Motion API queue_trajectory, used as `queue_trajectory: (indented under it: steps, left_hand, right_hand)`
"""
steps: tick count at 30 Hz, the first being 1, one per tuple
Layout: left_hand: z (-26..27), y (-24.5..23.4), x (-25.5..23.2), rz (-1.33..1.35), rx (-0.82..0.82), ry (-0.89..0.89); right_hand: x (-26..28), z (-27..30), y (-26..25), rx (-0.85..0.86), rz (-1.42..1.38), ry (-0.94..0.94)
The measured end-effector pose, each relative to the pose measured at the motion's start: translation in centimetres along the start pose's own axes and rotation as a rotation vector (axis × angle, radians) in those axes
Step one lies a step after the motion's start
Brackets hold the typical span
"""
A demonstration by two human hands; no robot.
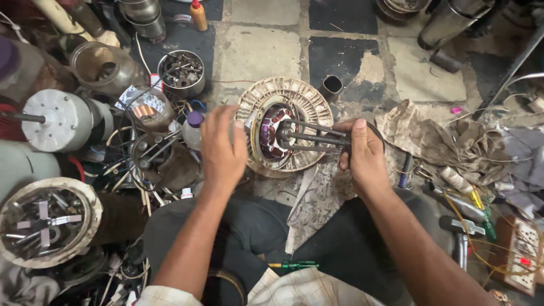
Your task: The person sits on the floor and uses a metal puller tool to work on a disassembled electric motor stator. They tighten the tool's screw to apply pressure to the central component, then loosen it to remove the part.
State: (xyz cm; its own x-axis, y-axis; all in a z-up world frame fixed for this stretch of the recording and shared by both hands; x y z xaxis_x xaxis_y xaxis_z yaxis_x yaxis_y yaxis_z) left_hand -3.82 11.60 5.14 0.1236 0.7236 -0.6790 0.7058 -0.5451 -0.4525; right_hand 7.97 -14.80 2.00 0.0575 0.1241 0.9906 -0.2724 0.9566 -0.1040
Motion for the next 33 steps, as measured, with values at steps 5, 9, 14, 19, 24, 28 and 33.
queue_trajectory:
  steps: [5,9,14,19,24,28,33]
  left_hand:
    - [2.0,3.1,-1.8,0.039,0.111,-0.027]
    - [2.0,3.8,-2.2,0.036,0.119,-0.045]
    - [1.9,3.7,-1.7,0.014,0.162,-0.026]
    - [1.9,3.7,-1.7,0.009,0.155,-0.009]
    - [2.0,4.0,-1.5,-0.016,0.177,-0.004]
    - [2.1,4.4,-1.3,-0.034,0.199,0.011]
    - [2.3,4.8,-0.8,-0.057,0.221,-0.002]
  right_hand:
    - [-0.1,0.0,-0.1,-0.012,0.012,0.01]
    - [0.3,0.0,-0.2,-0.003,0.052,-0.006]
    - [0.8,0.1,-0.3,-0.005,0.096,-0.043]
    - [1.0,0.2,-0.4,-0.03,0.162,-0.034]
    - [0.9,0.3,-0.4,-0.004,0.1,0.03]
    - [0.9,0.3,-0.5,0.034,-0.075,0.143]
    - [0.8,0.4,-0.7,0.096,-0.191,0.273]
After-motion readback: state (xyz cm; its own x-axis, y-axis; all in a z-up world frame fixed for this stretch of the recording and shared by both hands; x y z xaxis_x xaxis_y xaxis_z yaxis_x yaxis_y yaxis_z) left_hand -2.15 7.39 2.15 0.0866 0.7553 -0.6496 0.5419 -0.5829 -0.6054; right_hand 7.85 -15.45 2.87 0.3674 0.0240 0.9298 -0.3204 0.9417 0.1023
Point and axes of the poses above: each hand's wrist, its own z-axis away from the middle knuckle, its own y-axis out of the palm, x = y × z, the point moved 7 cm from there along -z, towards the middle knuckle, and after that the axes turned 4 degrees about z, right-handed, at the moved point
